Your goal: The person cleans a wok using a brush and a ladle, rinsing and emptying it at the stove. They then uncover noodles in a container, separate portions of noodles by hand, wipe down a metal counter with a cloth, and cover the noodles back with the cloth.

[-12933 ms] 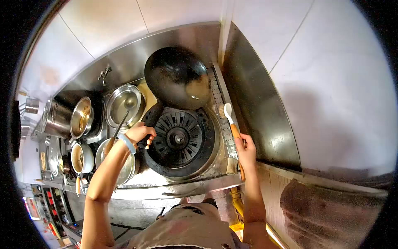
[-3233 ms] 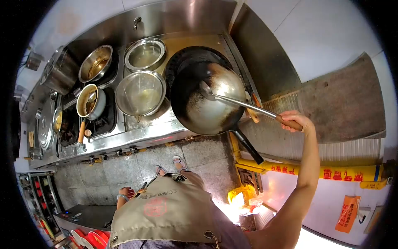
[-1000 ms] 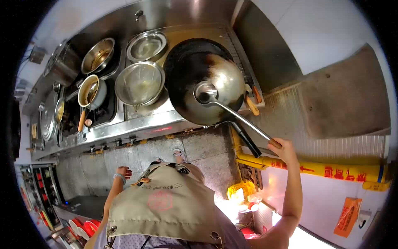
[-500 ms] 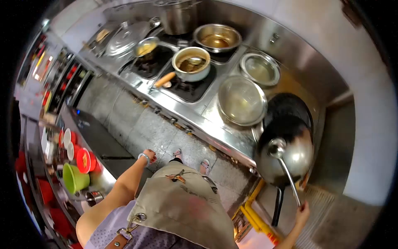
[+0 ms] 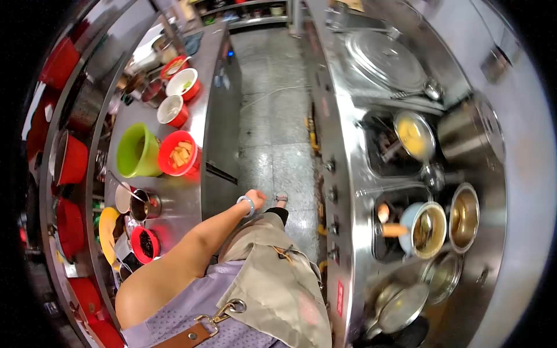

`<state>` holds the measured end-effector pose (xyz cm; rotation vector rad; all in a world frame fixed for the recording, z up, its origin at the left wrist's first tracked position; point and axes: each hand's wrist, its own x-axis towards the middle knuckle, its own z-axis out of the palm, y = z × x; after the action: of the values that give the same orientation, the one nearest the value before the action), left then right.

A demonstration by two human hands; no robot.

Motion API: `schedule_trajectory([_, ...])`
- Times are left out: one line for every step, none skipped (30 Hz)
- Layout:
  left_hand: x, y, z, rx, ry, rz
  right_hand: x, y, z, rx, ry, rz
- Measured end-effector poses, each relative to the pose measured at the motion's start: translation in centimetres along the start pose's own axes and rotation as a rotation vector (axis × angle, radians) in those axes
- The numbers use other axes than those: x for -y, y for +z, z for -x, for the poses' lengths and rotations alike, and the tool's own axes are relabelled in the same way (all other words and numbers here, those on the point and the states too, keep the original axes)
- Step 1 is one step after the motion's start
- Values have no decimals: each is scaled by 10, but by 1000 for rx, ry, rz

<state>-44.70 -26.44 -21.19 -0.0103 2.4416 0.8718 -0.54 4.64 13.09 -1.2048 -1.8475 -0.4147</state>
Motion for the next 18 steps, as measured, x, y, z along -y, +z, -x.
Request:
schedule_trajectory([-11,-18,-15,31,-6,39,57,37,-9,139,237,-259])
schedule_trajectory([-17,-33,-30,66,-16,80,118,66,-19,298,472,-503])
schedule_trajectory([-17,-40,-47,90,-51,186,189,85,-23,301,340,-644])
schedule_trajectory([-21,-49,-71,96,-83,300,239,118,-21,346,251,-826])
schedule_trajectory([-35,-67,-86,123,-94,366,281,148,-17,428,196,-881])
schedule_trajectory([-48,-84,-95,152,-110,433,320,175,-9,549,209,-1005])
schedule_trajectory([-55,-90,-106,102,-131,588,367,192,-8,761,207,-1080])
schedule_trajectory([-64,-99,-122,46,-135,737,405,213,-4,875,161,-1112])
schedule_trajectory([-75,-112,-134,38,-149,764,441,234,-1,985,135,-1194])
schedule_trajectory([-88,-127,-145,31,-159,791,469,260,2,1087,81,-1193])
schedule_trajectory([-98,-142,-159,-10,-181,814,497,286,4,1187,25,-1182])
schedule_trajectory([-106,-158,-175,-27,-169,769,532,309,3,1233,-50,-1225])
schedule_trajectory([-111,-171,-191,-43,-151,715,562,329,3,1272,-64,-1267])
schedule_trajectory([-110,-182,-210,-63,-166,727,591,349,5,1317,-77,-1291])
schedule_trajectory([-111,-194,-232,-81,-181,788,624,373,4,1349,-85,-1304])
schedule_trajectory([-116,-207,-257,-90,-181,839,656,395,4,1388,-47,-1333])
schedule_trajectory([-115,-212,-280,-159,-164,895,688,412,-3,1430,-129,-1273])
schedule_trajectory([-112,-216,-311,-209,-231,906,717,436,-5,1492,-143,-1273])
